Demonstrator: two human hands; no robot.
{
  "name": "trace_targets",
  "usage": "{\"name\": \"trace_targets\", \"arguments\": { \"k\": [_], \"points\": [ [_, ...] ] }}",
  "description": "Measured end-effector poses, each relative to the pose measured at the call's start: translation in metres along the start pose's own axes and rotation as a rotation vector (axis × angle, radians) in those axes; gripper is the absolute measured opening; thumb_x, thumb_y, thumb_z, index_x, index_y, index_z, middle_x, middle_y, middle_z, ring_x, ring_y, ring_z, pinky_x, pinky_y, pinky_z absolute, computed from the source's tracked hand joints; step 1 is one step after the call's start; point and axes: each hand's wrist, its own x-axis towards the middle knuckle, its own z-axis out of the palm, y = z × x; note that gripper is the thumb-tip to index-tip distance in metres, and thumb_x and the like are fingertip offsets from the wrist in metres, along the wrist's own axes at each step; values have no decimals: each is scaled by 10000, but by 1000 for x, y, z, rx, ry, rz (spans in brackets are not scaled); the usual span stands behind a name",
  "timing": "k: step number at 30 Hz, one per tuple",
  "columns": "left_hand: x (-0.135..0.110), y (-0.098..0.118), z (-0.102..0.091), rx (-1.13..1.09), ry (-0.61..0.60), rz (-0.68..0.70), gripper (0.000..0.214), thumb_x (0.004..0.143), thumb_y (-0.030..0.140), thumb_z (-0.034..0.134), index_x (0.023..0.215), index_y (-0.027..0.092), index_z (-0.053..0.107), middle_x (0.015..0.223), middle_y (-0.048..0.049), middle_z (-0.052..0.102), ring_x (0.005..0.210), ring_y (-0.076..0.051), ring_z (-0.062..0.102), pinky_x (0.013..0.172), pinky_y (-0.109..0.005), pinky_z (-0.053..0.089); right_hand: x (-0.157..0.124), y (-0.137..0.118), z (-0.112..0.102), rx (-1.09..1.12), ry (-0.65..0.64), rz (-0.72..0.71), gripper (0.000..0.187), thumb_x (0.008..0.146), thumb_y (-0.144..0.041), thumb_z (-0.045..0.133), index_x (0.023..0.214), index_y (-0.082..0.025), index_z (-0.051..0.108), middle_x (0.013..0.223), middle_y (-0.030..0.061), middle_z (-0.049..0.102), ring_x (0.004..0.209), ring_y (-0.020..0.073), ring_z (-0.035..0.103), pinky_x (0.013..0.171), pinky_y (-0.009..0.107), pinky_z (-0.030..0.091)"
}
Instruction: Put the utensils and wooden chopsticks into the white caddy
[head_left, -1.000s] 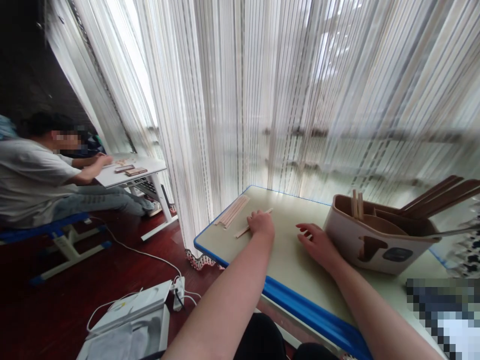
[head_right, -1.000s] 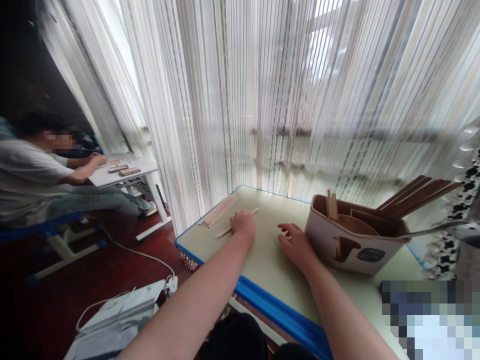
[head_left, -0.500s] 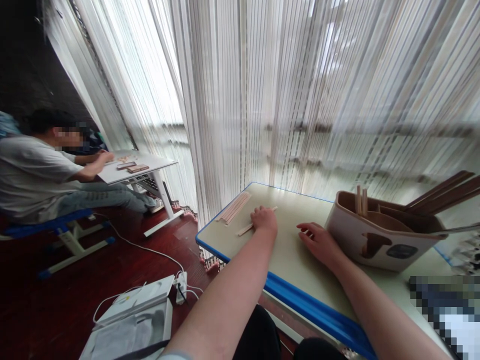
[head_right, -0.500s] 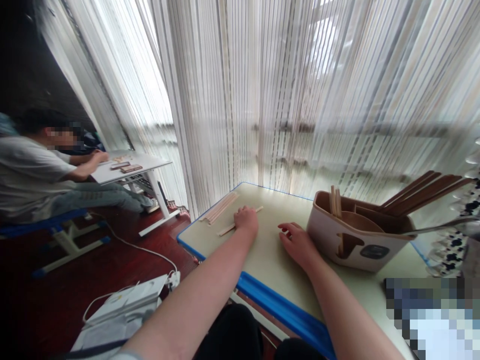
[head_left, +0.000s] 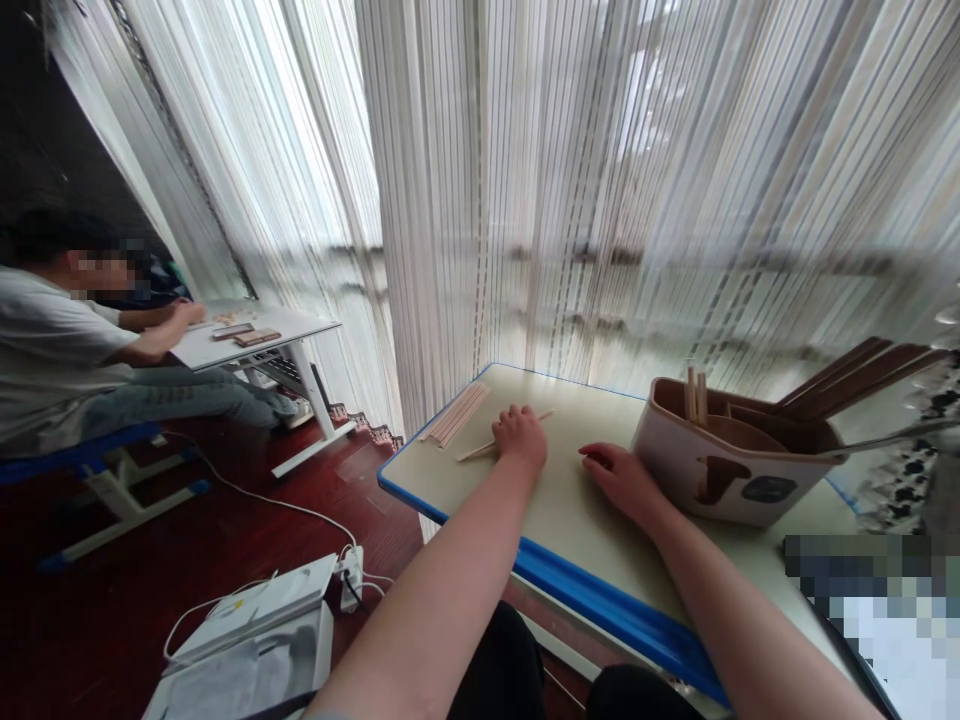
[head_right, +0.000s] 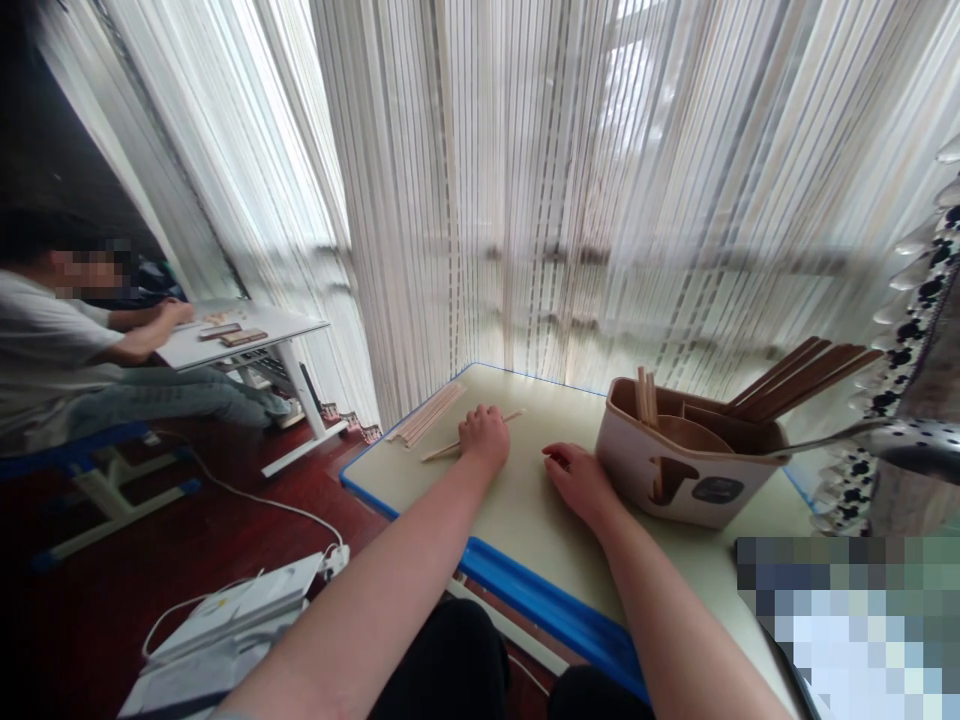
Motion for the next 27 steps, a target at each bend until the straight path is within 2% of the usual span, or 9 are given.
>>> {"name": "trace_targets", "arguments": {
  "k": [6, 10, 14, 19, 22, 25, 27],
  "points": [
    [0, 2, -1, -75, -59, 145, 218, 864, 197, 360, 1036, 167, 491, 940, -105, 616, 924, -231, 560, 818, -394, 381, 0, 0, -1, 77, -13, 44, 289, 782, -360, 470, 906, -175, 655, 903, 66, 673, 828, 197, 597, 777, 331, 442],
    [-1, 4, -3, -136, -4, 259, 190, 872, 202, 375, 1012, 203, 504, 971, -72, 618, 950, -206, 554, 841, -359, 369, 0, -2, -1, 134, 39, 61, 320, 781, -406, 480, 930, -180, 649, 875, 69, 676, 788, 200, 604, 733, 332, 456],
    [-2, 5, -2, -215, 47, 341, 244, 896, 206, 338, 1074, 219, 504, 1005, -57, 618, 965, -178, 546, 864, -324, 372, 2, 0, 0, 180, 86, 110, 381, 785, -437, 468, 1019, -176, 617, 843, 70, 665, 694, 178, 596, 667, 322, 467],
    [-4, 6, -3, -286, 73, 449, 253, 878, 194, 363, 1050, 200, 549, 1002, -53, 619, 955, -167, 541, 885, -299, 385, 4, 1, 2, 220, 125, 121, 374, 780, -454, 475, 988, -182, 625, 811, 64, 654, 700, 178, 599, 657, 321, 472],
    [-6, 6, -6, -295, 103, 494, 256, 856, 185, 380, 1027, 191, 569, 970, -58, 622, 934, -175, 541, 888, -313, 388, 4, -3, 3, 265, 181, 116, 423, 788, -460, 473, 1071, -162, 571, 811, 67, 644, 693, 175, 601, 643, 320, 480],
    [-9, 5, -10, -293, 141, 556, 247, 828, 180, 400, 986, 187, 590, 920, -54, 624, 899, -182, 540, 871, -322, 394, 2, -9, 3, 287, 250, 89, 530, 794, -454, 487, 1232, -160, 438, 875, 75, 640, 738, 183, 613, 668, 335, 492],
    [-11, 5, -13, -284, 145, 596, 231, 812, 180, 412, 943, 188, 602, 882, -51, 623, 872, -183, 540, 853, -325, 400, 0, -13, 2, 283, 290, 50, 538, 795, -452, 495, 1245, -166, 423, 931, 91, 633, 776, 193, 618, 685, 346, 498]
  ]
}}
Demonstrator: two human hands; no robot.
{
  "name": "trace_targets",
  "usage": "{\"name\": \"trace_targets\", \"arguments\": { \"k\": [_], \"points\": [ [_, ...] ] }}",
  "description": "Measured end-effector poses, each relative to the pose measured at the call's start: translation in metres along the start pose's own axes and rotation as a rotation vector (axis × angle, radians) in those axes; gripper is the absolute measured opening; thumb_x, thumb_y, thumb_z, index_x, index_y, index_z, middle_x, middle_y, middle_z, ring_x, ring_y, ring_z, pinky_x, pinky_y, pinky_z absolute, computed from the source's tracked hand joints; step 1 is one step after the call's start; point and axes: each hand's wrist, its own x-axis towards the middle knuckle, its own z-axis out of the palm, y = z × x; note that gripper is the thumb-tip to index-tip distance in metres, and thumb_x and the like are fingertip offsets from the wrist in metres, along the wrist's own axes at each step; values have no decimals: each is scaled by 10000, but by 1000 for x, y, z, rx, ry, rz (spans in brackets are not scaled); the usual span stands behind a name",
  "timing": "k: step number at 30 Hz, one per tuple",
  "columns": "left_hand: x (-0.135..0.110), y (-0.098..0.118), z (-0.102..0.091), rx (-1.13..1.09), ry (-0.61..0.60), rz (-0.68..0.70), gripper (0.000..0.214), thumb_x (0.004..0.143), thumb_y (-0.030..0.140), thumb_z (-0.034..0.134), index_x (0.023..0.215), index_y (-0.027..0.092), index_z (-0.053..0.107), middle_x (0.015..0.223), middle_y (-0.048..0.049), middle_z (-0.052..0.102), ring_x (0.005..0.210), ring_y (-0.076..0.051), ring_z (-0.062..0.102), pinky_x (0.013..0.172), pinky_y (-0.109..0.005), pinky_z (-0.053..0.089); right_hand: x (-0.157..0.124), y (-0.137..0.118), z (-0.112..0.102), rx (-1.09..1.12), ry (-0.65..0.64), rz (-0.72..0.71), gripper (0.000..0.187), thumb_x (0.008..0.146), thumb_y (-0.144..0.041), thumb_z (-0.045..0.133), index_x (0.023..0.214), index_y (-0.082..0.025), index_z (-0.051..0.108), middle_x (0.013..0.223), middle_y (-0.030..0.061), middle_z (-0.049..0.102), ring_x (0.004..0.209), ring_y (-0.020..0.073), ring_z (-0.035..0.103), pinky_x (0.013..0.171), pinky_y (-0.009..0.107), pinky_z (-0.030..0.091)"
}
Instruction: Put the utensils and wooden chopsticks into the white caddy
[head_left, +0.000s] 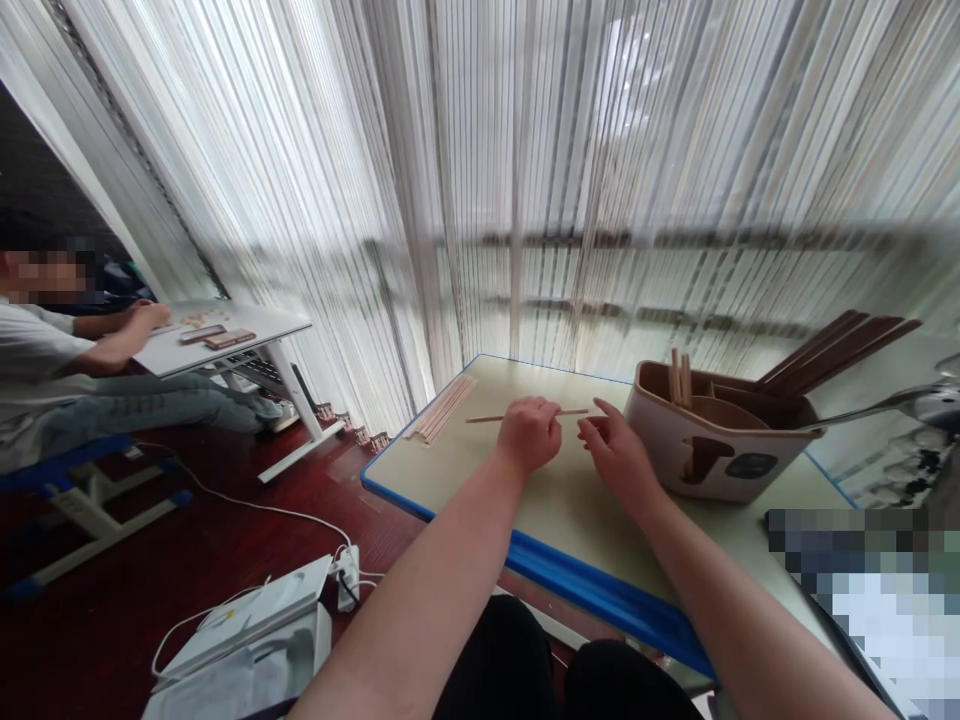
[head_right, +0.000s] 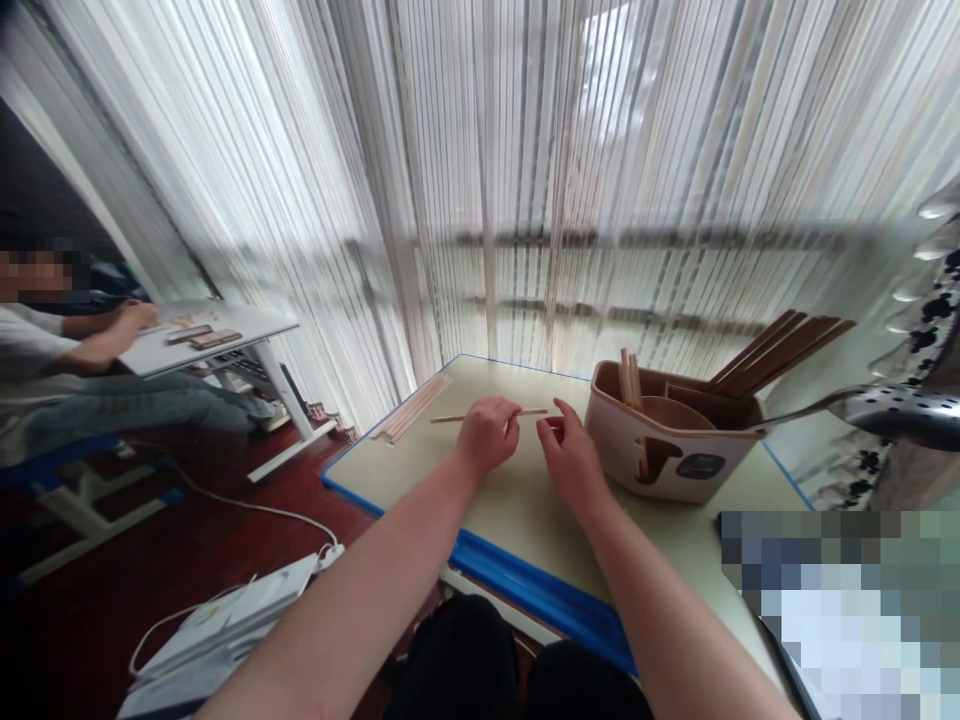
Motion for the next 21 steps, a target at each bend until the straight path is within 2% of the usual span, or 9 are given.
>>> {"name": "trace_targets", "arguments": {
  "k": [3, 6, 8, 10, 12, 14, 17, 19, 21],
  "points": [
    [-1, 1, -3, -2, -22, 26, 223, 805, 177, 410, 905, 186, 608, 854, -57, 616, 860, -184, 541, 845, -329, 403, -2, -8, -3, -5, 52, -32, 425, 789, -471, 498, 1073, -157, 542, 864, 92, 637, 735, 196, 622, 654, 342, 507],
    [-1, 2, -4, -31, -27, 31, 235, 806, 169, 396, 908, 183, 608, 865, -65, 609, 873, -183, 542, 856, -326, 402, -2, -16, -6, 20, 90, -1, 364, 772, -484, 516, 913, -153, 577, 745, 68, 636, 657, 182, 618, 599, 321, 508],
    [-1, 4, -4, -61, 18, 22, 255, 799, 154, 393, 948, 180, 598, 913, -69, 607, 915, -183, 534, 884, -325, 393, -3, -18, -7, 35, 108, 24, 346, 763, -476, 531, 872, -151, 577, 722, 67, 639, 631, 176, 616, 584, 313, 507],
    [0, 5, -4, -83, 133, -51, 302, 792, 135, 385, 1033, 175, 562, 1026, -78, 588, 1023, -190, 499, 944, -333, 358, -2, -18, -7, 74, 128, 62, 325, 756, -459, 549, 849, -149, 577, 716, 69, 643, 613, 174, 616, 583, 316, 512],
    [2, 6, -6, -83, 292, -261, 353, 798, 135, 368, 1125, 164, 497, 1168, -99, 527, 1153, -210, 419, 1000, -366, 304, -1, -15, -5, 200, 130, 130, 292, 748, -430, 568, 824, -148, 573, 725, 71, 646, 628, 178, 626, 608, 329, 525],
    [6, 3, -8, -68, 429, -595, 383, 820, 174, 349, 1195, 152, 423, 1275, -128, 440, 1237, -243, 332, 1015, -416, 274, -1, -13, -3, 358, 127, 206, 255, 741, -395, 584, 802, -148, 565, 726, 67, 643, 658, 183, 637, 651, 343, 536],
    [13, -12, -7, -84, 508, -1060, 420, 853, 255, 314, 1254, 136, 347, 1325, -162, 375, 1254, -272, 315, 980, -434, 312, -2, -16, 0, 415, 157, 226, 230, 741, -375, 585, 796, -154, 555, 719, 54, 633, 667, 182, 639, 680, 356, 532],
    [16, -22, -2, -168, 461, -1159, 396, 866, 272, 292, 1226, 129, 378, 1269, -167, 434, 1214, -251, 380, 958, -395, 351, -5, -24, -1, 308, 193, 149, 241, 763, -392, 558, 829, -161, 559, 727, 51, 635, 663, 180, 633, 678, 357, 520],
    [17, -28, 4, -273, 388, -1107, 338, 876, 256, 274, 1138, 138, 451, 1171, -152, 513, 1142, -222, 456, 935, -358, 383, -10, -36, -6, 168, 256, 33, 251, 791, -404, 521, 869, -170, 564, 744, 52, 638, 683, 178, 625, 693, 352, 503]
  ]
}}
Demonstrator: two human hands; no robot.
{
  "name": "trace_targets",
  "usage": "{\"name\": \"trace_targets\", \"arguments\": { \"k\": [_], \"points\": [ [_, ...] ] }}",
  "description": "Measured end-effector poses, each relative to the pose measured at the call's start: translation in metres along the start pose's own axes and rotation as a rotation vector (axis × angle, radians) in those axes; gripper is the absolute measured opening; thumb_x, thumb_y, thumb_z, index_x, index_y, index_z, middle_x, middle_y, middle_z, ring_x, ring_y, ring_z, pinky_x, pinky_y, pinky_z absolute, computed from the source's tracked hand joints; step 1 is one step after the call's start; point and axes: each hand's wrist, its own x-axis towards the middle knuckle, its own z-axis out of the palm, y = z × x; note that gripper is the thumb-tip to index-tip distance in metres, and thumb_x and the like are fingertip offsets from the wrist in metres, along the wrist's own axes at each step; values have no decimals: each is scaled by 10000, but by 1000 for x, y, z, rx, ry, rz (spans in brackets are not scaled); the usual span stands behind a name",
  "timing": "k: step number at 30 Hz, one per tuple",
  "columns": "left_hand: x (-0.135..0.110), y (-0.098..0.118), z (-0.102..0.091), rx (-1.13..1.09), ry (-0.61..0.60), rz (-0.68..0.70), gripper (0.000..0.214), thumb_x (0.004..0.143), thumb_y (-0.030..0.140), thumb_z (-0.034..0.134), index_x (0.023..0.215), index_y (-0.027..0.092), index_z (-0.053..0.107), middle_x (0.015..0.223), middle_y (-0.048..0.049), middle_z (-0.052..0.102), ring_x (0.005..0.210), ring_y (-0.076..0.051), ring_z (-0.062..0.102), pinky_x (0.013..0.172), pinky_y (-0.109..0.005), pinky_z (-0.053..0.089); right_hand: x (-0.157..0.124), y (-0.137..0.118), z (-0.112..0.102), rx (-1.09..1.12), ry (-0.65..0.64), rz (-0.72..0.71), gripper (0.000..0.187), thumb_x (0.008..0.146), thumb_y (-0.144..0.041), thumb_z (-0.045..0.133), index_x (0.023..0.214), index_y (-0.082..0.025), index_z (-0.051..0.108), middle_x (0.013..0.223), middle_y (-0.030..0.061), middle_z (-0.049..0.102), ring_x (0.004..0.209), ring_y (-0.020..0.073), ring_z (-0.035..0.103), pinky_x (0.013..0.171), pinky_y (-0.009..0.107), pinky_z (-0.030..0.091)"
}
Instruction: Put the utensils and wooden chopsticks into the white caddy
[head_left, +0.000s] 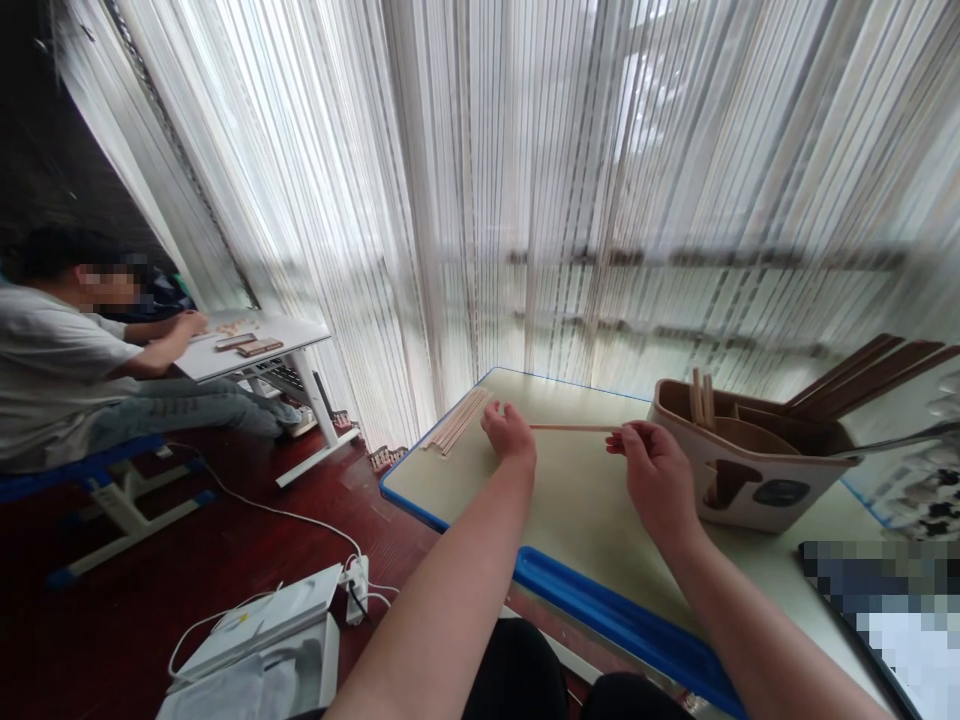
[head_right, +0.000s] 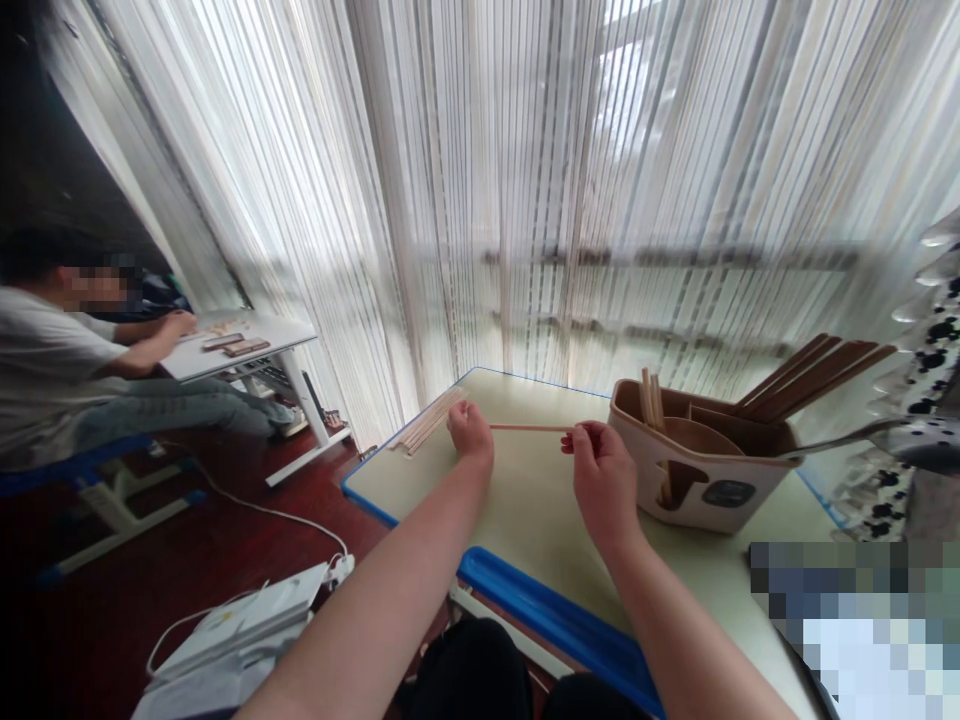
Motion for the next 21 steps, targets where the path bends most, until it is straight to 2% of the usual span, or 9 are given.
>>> {"name": "trace_targets", "arguments": {
  "k": [2, 6, 8, 12, 15, 18, 21],
  "points": [
    [-5, -3, 2, -40, -79, 161, 304, 880, 215, 247, 1054, 157, 490, 1112, -128, 543, 1078, -196, 498, 914, -335, 405, -3, -14, -8, -84, 81, -132, 246, 814, -395, 494, 898, -175, 561, 754, 49, 634, 701, 173, 616, 707, 338, 487],
    [-33, -3, -6, -61, -124, 808, 272, 867, 183, 299, 1074, 163, 475, 1171, -123, 495, 1122, -193, 457, 948, -336, 384, 1, -36, -32, -134, 279, -315, 215, 838, -357, 468, 931, -177, 541, 770, 49, 612, 700, 162, 599, 701, 311, 473],
    [-45, 0, -10, -59, -148, 1001, 221, 861, 190, 360, 1026, 164, 503, 1133, -119, 515, 1107, -205, 462, 960, -359, 373, 7, -41, -45, -153, 385, -371, 207, 843, -344, 462, 941, -177, 535, 794, 58, 604, 720, 165, 594, 708, 310, 470],
    [-55, 6, -4, -11, -203, 1188, 160, 875, 201, 396, 913, 180, 550, 939, -73, 603, 922, -187, 544, 851, -341, 436, 18, -40, -60, -139, 491, -424, 191, 845, -319, 462, 945, -174, 535, 813, 53, 587, 713, 160, 576, 689, 316, 468],
    [-61, 9, 1, 6, -257, 1304, 186, 871, 237, 437, 1012, 181, 545, 930, -61, 627, 869, -180, 569, 776, -313, 456, 19, -40, -60, -52, 498, -458, 177, 835, -304, 485, 945, -177, 541, 818, 36, 573, 706, 143, 558, 682, 313, 461],
    [-69, 14, 3, 5, -243, 1323, 189, 878, 227, 434, 1011, 183, 561, 870, -43, 654, 809, -166, 592, 723, -292, 448, 15, -50, -56, 66, 482, -433, 199, 825, -319, 505, 960, -183, 556, 838, 32, 574, 719, 134, 550, 687, 309, 456],
    [-79, 26, 3, -37, -181, 1287, 175, 879, 213, 441, 959, 197, 596, 801, -21, 674, 738, -146, 609, 741, -307, 419, 11, -69, -53, 240, 429, -352, 311, 811, -331, 528, 1096, -204, 519, 924, 39, 574, 789, 135, 561, 718, 308, 463]
  ]
}}
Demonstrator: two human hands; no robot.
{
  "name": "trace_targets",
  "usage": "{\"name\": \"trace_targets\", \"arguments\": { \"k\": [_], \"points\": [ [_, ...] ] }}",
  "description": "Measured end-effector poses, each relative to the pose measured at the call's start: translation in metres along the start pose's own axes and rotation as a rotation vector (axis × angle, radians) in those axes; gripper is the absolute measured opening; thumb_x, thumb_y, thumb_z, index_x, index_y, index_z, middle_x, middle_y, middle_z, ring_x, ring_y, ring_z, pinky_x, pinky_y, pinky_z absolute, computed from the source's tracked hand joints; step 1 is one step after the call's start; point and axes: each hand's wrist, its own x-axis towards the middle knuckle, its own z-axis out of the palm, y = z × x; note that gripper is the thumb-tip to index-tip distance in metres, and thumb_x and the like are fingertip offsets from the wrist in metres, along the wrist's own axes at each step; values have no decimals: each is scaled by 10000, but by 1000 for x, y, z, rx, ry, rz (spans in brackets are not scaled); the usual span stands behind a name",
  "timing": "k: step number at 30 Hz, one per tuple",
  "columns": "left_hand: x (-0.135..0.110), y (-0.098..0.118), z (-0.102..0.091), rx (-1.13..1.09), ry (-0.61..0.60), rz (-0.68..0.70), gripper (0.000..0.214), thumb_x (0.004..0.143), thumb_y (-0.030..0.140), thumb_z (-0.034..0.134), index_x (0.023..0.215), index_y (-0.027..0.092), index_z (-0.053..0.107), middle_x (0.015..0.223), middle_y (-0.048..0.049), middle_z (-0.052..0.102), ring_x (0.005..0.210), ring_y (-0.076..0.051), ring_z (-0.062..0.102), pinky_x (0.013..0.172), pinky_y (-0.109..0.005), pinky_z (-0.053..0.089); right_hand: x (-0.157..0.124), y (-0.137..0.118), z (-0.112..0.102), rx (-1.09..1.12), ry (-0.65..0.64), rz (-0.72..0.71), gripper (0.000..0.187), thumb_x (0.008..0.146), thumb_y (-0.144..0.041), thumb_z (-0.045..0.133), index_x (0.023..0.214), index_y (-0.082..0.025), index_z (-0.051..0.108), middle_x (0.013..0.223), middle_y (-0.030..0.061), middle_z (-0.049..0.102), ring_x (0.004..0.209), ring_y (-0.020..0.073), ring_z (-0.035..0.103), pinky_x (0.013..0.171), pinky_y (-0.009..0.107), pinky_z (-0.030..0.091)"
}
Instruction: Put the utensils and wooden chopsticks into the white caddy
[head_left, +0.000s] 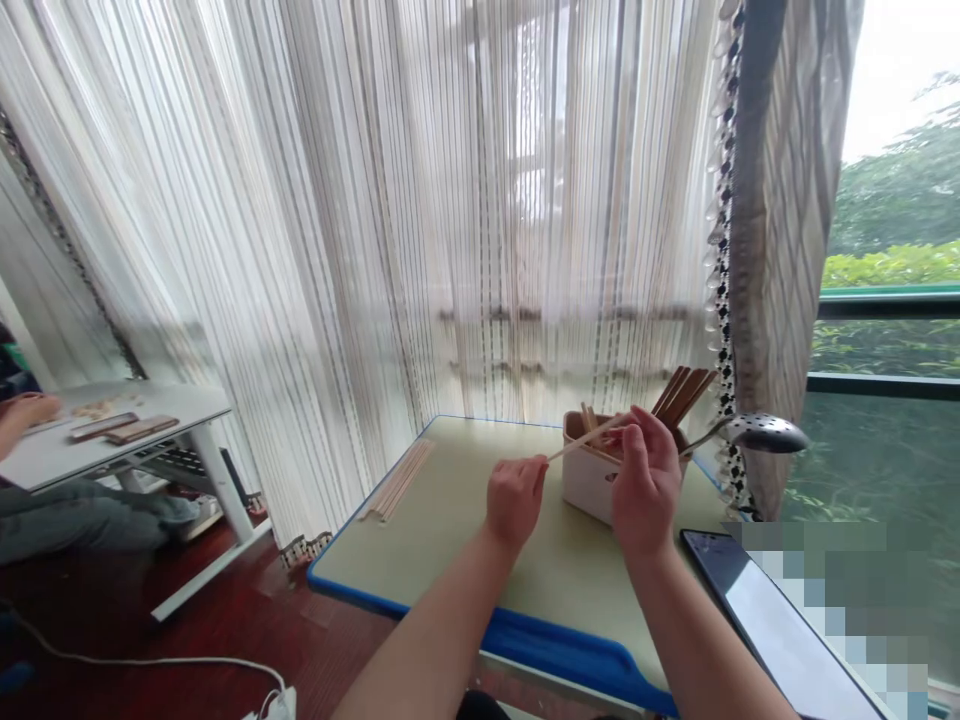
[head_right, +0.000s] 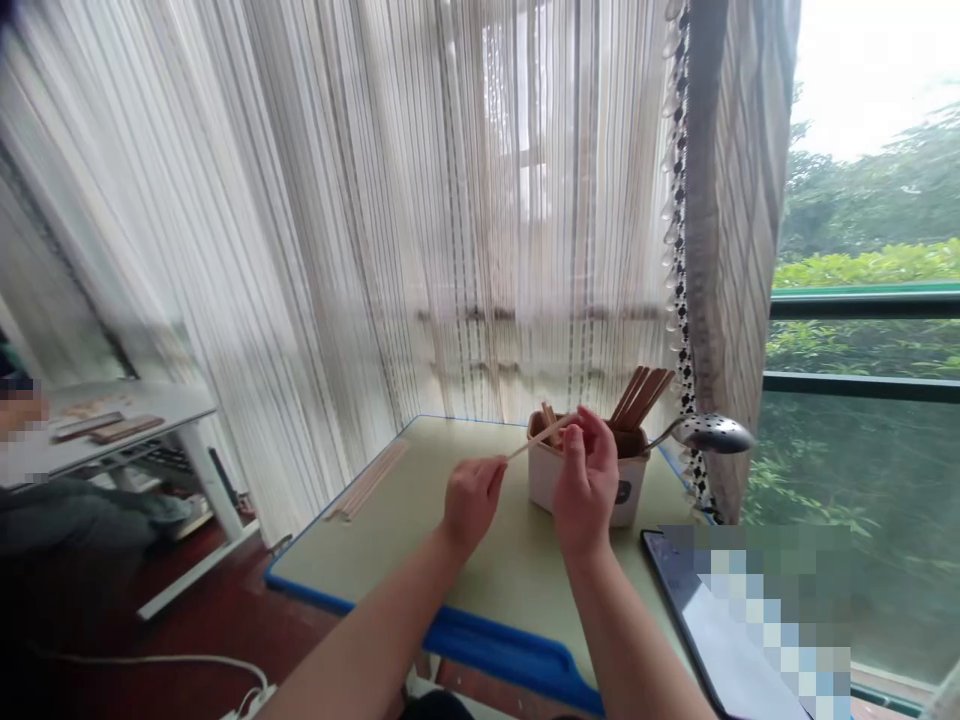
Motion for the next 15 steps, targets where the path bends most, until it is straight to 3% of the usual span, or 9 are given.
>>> {"name": "trace_targets", "arguments": {
  "k": [4, 6, 10, 15],
  "points": [
    [21, 25, 2, -37, 75, 19, 205, 867, 212, 472, 1015, 203, 613, 791, -25, 691, 718, -138, 627, 795, -339, 375, 14, -20, 4, 53, 16, 0, 464, 751, -276, 615, 1181, -225, 449, 963, 32, 573, 844, 131, 573, 779, 315, 471],
    [34, 40, 3, -75, 82, -1, 214, 862, 224, 482, 1019, 197, 625, 810, -34, 698, 720, -142, 630, 794, -344, 373, 27, -25, 2, 3, 28, -73, 447, 750, -262, 611, 1168, -225, 458, 942, 29, 580, 838, 132, 579, 781, 319, 480],
    [60, 64, 2, -162, 83, -67, 221, 831, 284, 529, 981, 180, 652, 829, -47, 700, 735, -165, 627, 786, -354, 398, 59, -34, -11, -74, -70, -181, 370, 763, -256, 589, 1121, -224, 500, 888, 18, 599, 790, 130, 594, 748, 319, 502],
    [72, 68, 3, -353, 219, -39, 209, 801, 285, 564, 947, 170, 660, 870, -55, 690, 809, -168, 617, 784, -324, 452, 73, -52, -26, -226, 8, -302, 422, 768, -236, 586, 1171, -235, 462, 906, 19, 593, 785, 127, 597, 737, 301, 507]
  ]
}}
